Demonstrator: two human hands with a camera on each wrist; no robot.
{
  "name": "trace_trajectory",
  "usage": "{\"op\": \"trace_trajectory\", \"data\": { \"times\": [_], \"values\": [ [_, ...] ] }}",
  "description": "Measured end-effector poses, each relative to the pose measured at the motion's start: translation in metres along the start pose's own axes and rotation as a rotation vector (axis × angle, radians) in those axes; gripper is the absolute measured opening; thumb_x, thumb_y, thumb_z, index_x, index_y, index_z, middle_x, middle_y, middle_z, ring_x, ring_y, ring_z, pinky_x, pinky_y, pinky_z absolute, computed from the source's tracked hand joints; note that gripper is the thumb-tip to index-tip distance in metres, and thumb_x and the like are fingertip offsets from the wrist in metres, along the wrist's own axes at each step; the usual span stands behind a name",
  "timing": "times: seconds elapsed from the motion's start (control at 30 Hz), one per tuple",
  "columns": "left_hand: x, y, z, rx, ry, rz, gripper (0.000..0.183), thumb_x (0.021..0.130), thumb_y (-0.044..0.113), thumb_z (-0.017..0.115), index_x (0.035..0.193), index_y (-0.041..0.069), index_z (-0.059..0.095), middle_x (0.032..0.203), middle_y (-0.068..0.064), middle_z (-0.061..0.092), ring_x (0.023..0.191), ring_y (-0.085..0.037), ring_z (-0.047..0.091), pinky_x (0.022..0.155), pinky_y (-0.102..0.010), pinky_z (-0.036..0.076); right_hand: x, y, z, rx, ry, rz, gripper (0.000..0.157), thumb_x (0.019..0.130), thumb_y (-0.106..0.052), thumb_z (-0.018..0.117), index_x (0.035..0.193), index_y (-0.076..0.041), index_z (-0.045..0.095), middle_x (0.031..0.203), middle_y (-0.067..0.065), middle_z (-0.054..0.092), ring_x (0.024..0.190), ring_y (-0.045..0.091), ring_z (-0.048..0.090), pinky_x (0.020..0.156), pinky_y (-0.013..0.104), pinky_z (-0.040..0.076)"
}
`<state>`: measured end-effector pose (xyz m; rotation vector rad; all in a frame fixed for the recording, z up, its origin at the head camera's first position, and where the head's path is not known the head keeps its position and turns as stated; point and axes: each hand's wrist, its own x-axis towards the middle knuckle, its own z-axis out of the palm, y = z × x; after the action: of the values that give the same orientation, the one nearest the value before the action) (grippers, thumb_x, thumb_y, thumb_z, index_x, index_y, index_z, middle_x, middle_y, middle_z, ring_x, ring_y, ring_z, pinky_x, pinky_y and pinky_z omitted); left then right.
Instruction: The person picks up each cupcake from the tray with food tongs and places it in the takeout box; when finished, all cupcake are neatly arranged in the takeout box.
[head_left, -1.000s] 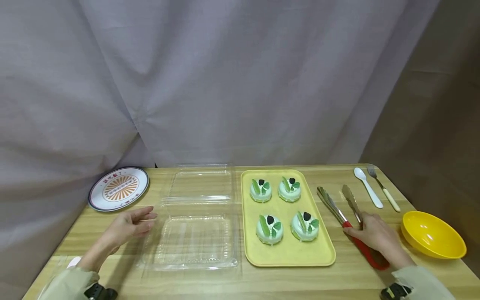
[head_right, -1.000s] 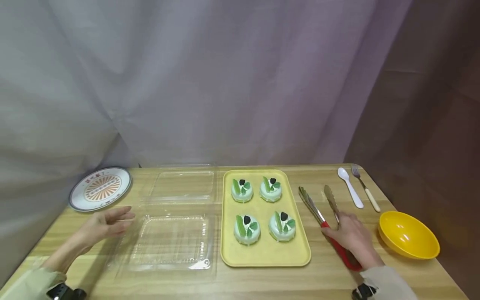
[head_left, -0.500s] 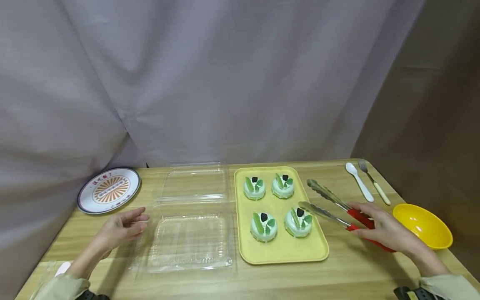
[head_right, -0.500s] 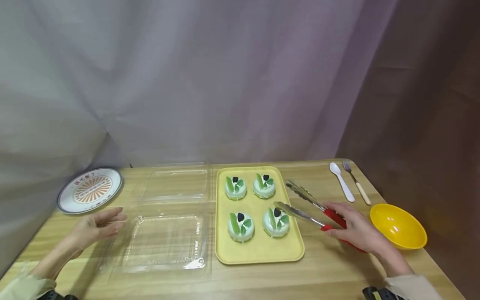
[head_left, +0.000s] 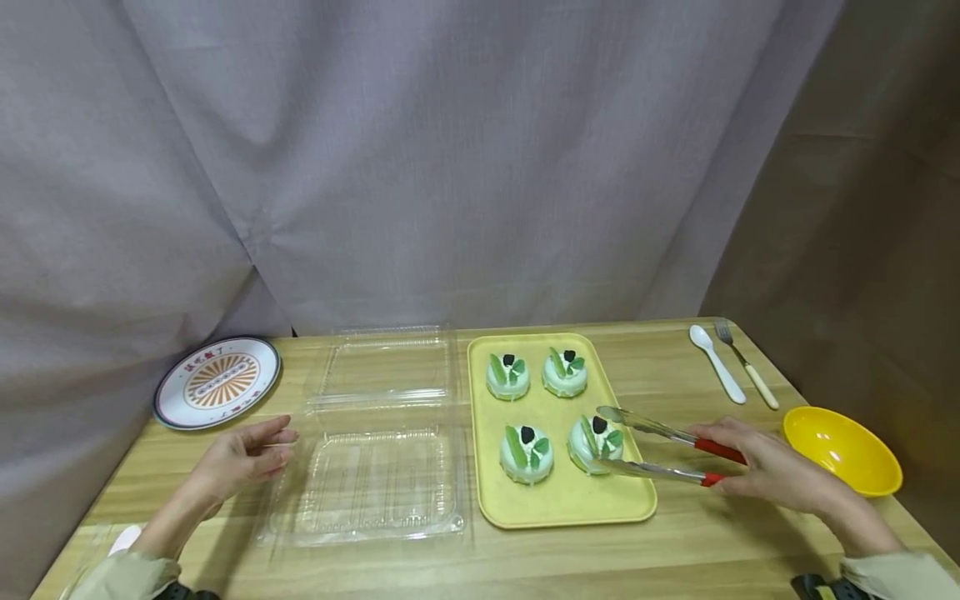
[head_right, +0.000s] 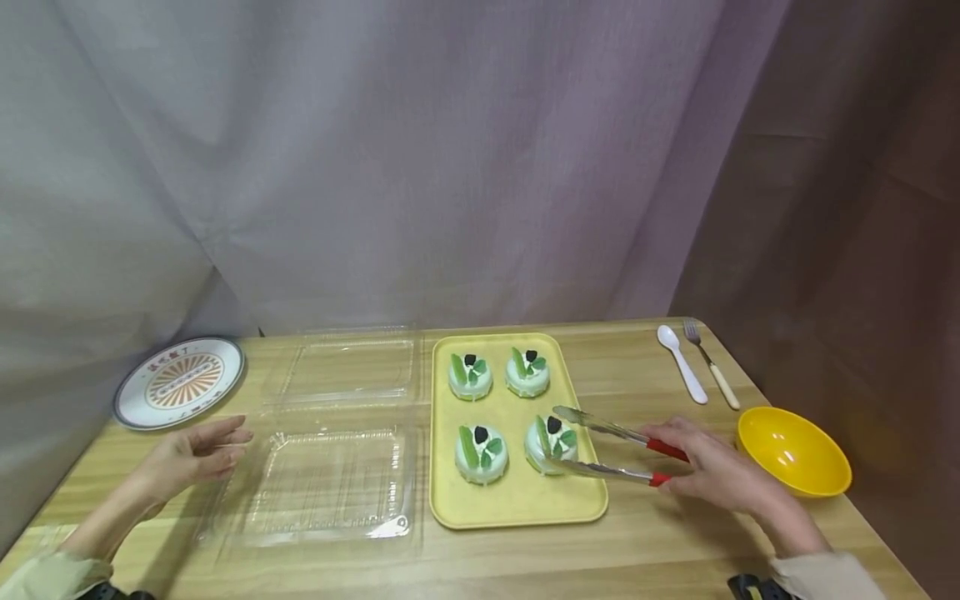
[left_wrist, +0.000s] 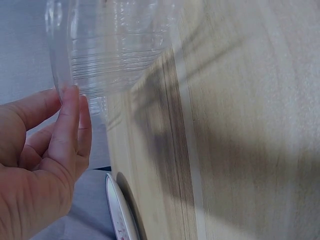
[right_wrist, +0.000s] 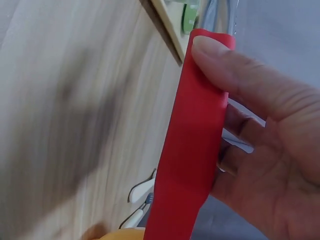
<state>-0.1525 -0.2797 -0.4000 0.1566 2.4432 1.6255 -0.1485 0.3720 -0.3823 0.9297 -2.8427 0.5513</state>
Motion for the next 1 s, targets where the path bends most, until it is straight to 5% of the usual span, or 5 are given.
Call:
{"op": "trace_trajectory", "data": {
  "times": [0.47, 0.63, 1.0],
  "values": [
    [0.000, 0.000, 0.000, -0.022, 0.005, 0.001, 0.066, 0.091, -0.003, 0.062, 0.141, -0.023, 0.023, 0.122, -0.028, 0.060, 0.084, 0.004, 0.062, 0.077, -0.017, 0.062, 0.004, -0.006, 0.007, -0.041, -0.052, 0.121, 0.065, 0.065, -0.019, 0.088, 0.124, -0.003, 0.063, 0.109, 0.006, 0.063, 0.093, -0.006, 0.050, 0.067, 0.019, 0.050],
    [0.000, 0.000, 0.001, -0.012, 0.006, -0.003, 0.066, 0.091, -0.002, 0.061, 0.141, -0.023, 0.023, 0.124, -0.032, 0.057, 0.085, 0.004, 0.062, 0.077, -0.018, 0.062, -0.001, -0.009, 0.011, -0.063, 0.040, 0.094, 0.063, 0.063, -0.016, 0.089, 0.121, -0.006, 0.066, 0.102, -0.002, 0.062, 0.088, -0.007, 0.048, 0.066, 0.016, 0.048],
    [0.000, 0.001, 0.001, -0.006, 0.016, -0.024, 0.065, 0.091, -0.003, 0.061, 0.142, -0.021, 0.023, 0.123, -0.029, 0.058, 0.084, 0.003, 0.062, 0.077, -0.018, 0.062, -0.006, -0.026, 0.005, 0.012, 0.174, 0.154, 0.060, 0.065, -0.004, 0.086, 0.119, 0.008, 0.064, 0.103, 0.011, 0.061, 0.078, -0.009, 0.041, 0.057, 0.016, 0.037]
  ]
}}
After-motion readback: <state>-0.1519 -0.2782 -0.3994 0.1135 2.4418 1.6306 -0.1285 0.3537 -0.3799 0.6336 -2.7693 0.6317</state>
